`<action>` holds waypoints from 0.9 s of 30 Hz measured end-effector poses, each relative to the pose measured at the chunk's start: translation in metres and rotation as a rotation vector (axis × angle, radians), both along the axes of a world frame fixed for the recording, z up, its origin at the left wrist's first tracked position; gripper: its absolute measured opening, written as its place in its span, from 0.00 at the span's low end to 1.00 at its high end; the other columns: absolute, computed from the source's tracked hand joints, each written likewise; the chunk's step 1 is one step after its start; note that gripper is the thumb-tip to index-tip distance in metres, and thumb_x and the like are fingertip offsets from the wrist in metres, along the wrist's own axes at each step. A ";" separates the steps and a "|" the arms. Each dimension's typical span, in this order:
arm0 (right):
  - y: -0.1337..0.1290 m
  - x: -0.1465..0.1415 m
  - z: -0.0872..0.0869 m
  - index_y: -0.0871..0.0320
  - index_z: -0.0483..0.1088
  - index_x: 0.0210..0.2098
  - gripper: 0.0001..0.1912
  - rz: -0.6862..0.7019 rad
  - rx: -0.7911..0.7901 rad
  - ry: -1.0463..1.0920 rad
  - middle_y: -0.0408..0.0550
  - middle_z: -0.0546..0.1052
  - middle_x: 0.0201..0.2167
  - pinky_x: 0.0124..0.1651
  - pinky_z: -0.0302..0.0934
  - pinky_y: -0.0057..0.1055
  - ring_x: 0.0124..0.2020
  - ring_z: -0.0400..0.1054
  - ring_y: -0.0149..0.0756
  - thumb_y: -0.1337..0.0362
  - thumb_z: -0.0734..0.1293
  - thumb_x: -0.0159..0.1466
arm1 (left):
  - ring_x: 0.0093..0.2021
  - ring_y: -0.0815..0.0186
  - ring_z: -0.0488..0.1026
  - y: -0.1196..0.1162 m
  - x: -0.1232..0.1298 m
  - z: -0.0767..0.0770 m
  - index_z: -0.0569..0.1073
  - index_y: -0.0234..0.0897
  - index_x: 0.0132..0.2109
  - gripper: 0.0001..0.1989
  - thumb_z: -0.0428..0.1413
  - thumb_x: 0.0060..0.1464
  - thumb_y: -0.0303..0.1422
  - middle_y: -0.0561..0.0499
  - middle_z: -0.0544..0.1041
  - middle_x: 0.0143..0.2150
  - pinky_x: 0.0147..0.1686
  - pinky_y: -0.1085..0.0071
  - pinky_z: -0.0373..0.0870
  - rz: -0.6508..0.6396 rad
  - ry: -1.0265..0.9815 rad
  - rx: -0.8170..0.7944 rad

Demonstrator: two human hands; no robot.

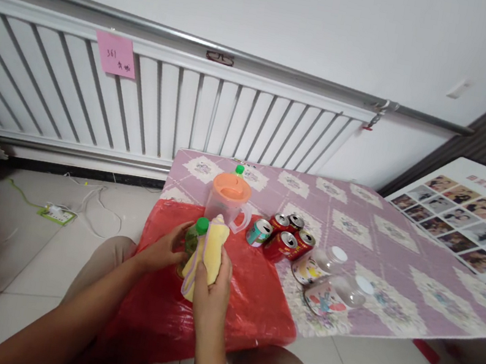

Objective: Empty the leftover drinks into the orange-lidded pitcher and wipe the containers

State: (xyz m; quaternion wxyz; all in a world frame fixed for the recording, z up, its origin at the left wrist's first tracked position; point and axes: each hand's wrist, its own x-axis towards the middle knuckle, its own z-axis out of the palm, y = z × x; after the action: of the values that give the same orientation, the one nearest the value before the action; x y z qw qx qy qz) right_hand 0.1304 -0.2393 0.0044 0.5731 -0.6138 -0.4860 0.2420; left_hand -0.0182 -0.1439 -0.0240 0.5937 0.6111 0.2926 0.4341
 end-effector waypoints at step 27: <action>0.000 0.009 0.002 0.56 0.60 0.62 0.24 -0.054 0.192 -0.541 0.61 0.67 0.59 0.60 0.59 0.56 0.61 0.62 0.50 0.61 0.61 0.67 | 0.57 0.58 0.71 -0.007 0.007 -0.005 0.65 0.39 0.50 0.25 0.63 0.45 0.25 0.44 0.73 0.55 0.57 0.59 0.68 0.099 0.091 0.022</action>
State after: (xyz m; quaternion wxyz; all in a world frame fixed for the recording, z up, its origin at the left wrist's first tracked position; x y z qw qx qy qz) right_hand 0.1397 -0.2396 0.0065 0.4846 -0.6115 -0.6254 0.0071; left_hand -0.0109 -0.1511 -0.0294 0.5509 0.6216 0.3444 0.4377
